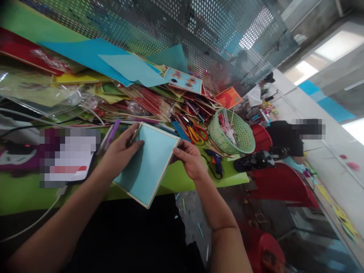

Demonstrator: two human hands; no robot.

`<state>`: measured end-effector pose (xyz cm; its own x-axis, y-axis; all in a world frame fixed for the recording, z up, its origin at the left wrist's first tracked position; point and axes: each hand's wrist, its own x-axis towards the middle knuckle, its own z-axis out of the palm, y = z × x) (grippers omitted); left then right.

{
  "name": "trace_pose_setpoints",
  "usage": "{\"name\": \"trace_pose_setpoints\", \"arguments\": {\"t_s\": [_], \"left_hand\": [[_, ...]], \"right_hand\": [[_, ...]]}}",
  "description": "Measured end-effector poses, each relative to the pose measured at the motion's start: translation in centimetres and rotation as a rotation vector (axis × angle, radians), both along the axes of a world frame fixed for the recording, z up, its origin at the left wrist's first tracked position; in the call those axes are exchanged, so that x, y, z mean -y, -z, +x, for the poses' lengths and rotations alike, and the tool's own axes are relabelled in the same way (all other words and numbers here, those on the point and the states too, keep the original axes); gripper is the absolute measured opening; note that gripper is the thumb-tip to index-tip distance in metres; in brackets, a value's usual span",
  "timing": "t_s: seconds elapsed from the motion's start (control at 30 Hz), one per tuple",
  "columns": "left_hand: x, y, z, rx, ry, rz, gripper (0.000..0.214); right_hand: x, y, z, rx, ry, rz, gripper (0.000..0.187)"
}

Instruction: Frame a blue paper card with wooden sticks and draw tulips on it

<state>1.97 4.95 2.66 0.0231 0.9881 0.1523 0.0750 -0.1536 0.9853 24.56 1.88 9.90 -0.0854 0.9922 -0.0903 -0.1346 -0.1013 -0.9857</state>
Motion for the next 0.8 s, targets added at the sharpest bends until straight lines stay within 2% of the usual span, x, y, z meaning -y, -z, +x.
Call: {"name": "trace_pose_setpoints", "arguments": {"t_s": [0.17,0.43,0.8], "left_hand": [[0.3,0.0,1.1,-0.174,0.071,0.089,0.066],[1.1,-1.5,2.8,-0.308,0.235,0.044,0.074],[3.5,-3.8,2.7,-0.448,0.400,0.172,0.094]], "right_hand": [[0.3,0.6,0.3,-0.068,0.030,0.017,0.036],[0.4,0.8,0.1,-0.116,0.089,0.071,0.035],[0.0,1.3,-0.8,-0.137,0.050,0.046,0.032]]}}
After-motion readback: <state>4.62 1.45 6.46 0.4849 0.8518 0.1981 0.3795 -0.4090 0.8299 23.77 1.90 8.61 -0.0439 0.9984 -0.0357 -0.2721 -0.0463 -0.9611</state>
